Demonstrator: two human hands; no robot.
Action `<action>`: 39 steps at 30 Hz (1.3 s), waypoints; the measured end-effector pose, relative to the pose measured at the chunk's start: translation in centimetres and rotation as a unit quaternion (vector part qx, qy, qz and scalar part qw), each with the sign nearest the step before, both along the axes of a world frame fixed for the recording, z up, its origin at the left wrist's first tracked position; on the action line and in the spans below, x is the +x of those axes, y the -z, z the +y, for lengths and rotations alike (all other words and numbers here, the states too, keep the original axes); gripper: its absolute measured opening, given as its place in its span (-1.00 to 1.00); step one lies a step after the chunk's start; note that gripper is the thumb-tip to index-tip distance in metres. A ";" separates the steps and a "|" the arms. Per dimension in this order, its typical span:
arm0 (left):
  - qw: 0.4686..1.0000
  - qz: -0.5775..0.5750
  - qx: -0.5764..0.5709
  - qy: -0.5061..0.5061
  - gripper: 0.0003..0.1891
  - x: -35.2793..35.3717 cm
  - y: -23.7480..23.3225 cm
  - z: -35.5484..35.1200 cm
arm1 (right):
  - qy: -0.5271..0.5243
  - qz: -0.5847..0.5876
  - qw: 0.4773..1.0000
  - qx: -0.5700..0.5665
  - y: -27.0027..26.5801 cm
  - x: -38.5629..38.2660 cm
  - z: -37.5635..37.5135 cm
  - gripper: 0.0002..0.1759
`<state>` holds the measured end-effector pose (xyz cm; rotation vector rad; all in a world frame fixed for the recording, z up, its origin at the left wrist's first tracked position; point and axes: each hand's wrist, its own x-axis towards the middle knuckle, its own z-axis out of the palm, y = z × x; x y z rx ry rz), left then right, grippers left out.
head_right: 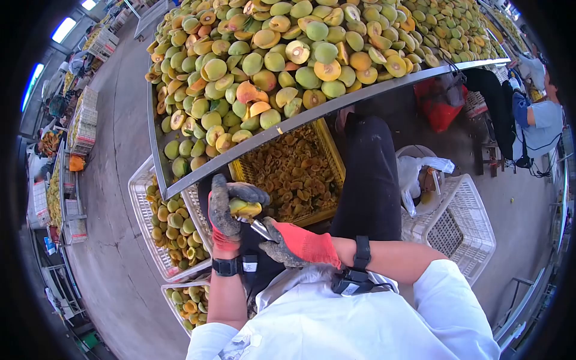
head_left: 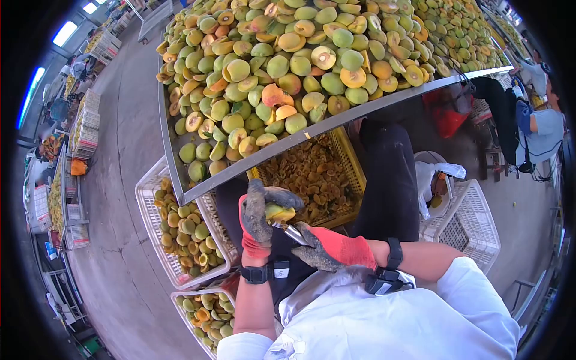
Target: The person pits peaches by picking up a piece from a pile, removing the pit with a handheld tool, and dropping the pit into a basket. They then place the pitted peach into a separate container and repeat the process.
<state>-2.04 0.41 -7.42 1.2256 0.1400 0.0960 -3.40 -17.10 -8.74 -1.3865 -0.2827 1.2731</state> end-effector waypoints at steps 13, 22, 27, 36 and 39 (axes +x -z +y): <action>0.997 -0.001 -0.055 0.047 -0.32 -0.4 1.3 0.6 | -0.059 0.137 0.988 0.043 -2.5 2.1 -1.0 -0.82; 0.960 -0.021 -0.221 -0.172 -0.39 -1.1 2.5 -1.6 | -0.024 0.249 0.958 0.144 0.6 1.2 -0.2 -0.74; 0.927 0.085 -0.320 -0.177 -0.48 -1.0 2.5 -1.9 | 0.053 -0.216 0.966 0.127 3.2 0.7 0.6 -0.78; 0.898 0.023 -0.320 -0.301 -0.44 -0.9 2.7 0.7 | 0.179 0.417 0.889 -0.064 0.5 2.8 -2.0 -0.69; 0.907 -0.032 -0.350 -0.231 -0.56 -0.2 2.1 -1.0 | 0.163 0.263 0.951 -0.015 0.6 2.3 -2.1 -0.51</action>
